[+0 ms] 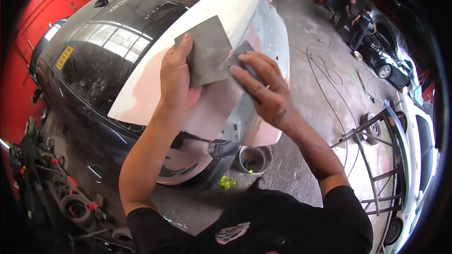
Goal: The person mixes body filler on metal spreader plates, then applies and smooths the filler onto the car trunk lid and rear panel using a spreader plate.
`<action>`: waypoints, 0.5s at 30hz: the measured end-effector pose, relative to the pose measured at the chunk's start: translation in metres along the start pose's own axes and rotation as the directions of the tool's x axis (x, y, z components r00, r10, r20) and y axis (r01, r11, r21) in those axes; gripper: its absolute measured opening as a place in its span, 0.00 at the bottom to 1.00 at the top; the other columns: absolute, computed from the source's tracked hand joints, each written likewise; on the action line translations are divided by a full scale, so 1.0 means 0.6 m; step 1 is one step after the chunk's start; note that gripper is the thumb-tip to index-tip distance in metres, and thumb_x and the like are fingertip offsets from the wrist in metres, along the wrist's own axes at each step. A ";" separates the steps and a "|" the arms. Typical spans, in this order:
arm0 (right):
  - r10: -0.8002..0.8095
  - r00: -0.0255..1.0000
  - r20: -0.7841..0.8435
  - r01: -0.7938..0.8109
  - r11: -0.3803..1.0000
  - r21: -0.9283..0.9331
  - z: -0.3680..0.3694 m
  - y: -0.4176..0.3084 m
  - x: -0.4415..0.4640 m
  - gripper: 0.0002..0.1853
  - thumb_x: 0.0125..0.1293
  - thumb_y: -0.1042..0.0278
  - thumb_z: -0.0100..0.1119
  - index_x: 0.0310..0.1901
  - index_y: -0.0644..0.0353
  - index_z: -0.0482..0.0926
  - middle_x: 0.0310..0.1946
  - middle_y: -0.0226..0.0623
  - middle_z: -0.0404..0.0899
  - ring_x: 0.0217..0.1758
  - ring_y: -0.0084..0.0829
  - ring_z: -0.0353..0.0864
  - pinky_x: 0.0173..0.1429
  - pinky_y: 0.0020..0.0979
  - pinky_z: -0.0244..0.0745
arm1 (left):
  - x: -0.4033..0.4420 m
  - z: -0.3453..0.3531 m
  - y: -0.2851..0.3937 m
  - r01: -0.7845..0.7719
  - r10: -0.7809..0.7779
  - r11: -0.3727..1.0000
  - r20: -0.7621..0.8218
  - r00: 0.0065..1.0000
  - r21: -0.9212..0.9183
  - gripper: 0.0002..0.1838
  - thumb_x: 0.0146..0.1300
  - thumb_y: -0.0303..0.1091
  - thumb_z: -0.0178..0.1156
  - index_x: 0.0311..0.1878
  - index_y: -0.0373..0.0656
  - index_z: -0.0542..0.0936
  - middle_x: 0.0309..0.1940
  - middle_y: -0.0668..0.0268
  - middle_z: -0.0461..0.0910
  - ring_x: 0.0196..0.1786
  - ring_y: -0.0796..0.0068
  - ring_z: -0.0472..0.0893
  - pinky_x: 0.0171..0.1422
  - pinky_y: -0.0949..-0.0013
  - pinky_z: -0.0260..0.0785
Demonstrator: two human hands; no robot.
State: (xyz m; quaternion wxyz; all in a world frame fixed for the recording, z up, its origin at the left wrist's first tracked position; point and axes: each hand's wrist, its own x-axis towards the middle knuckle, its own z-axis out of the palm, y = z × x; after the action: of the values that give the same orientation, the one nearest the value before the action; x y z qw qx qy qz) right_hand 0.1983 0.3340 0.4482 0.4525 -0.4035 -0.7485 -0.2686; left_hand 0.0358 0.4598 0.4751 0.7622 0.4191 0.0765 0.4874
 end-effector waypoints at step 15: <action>-0.025 0.974 0.226 0.114 0.914 -0.389 -0.098 0.016 -0.002 0.20 0.61 0.71 0.60 0.55 0.49 0.83 0.53 0.34 0.80 0.61 0.39 0.77 0.66 0.45 0.72 | -0.029 0.037 -0.001 -0.149 0.141 0.906 0.051 0.989 0.397 0.15 0.79 0.39 0.56 0.51 0.36 0.83 0.43 0.65 0.85 0.43 0.78 0.84 0.48 0.74 0.77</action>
State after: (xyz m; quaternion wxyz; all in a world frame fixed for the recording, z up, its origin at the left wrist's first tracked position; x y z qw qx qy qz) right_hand 0.2338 0.2936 0.4735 0.2665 -0.4872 -0.7365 -0.3862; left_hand 0.0390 0.4329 0.4836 0.6231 0.5754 0.1352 0.5123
